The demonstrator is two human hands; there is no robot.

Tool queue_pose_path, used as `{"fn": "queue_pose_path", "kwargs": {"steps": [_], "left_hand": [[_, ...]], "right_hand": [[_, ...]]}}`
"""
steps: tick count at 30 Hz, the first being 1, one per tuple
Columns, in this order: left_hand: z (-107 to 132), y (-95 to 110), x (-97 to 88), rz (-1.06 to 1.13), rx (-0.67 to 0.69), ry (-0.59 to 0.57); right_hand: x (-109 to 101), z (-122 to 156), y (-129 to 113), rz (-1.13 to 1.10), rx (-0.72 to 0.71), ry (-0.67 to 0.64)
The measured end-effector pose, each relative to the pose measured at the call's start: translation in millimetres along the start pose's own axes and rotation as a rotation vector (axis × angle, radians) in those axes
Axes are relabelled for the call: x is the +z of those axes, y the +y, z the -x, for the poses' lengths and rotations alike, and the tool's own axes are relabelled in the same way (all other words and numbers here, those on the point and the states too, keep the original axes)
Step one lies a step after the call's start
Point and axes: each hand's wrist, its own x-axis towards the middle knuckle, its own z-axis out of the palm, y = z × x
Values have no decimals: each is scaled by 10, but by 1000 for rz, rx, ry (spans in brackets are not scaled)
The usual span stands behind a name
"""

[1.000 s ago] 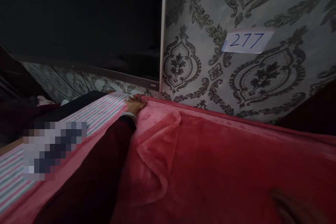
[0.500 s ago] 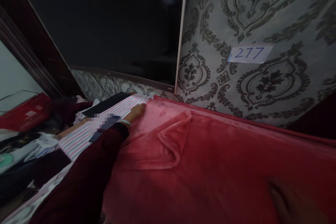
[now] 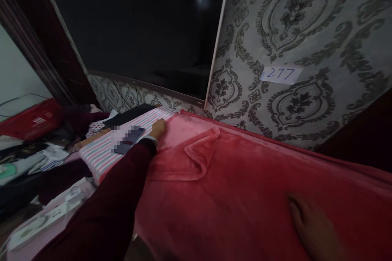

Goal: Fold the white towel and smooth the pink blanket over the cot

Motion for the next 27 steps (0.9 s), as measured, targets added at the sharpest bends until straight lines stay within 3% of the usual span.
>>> {"fn": "queue_pose_path", "kwargs": {"steps": [5,10,13,17,21,23,27], "left_hand": [[364,271,-78,26,163,-65],[1044,497,131,244,361,-245],[1331,576,271,511,336,-354],[1461,733,382,751,263,-429],[1238,864,364,726,232,-462],[929,848,254,662,193,-404],[91,702,-85,513,148,-197]], "right_hand": [[-26,2,-44,26,35,-18],[-38,14,-86,43,46,-34],[-39,12,-95,46,30,-10],[-14,9,-65,45,11,16],[34,20,-14,40,-6,5],[50,25,8,29,-8,5],[54,22,37,-10,-14,13]]}}
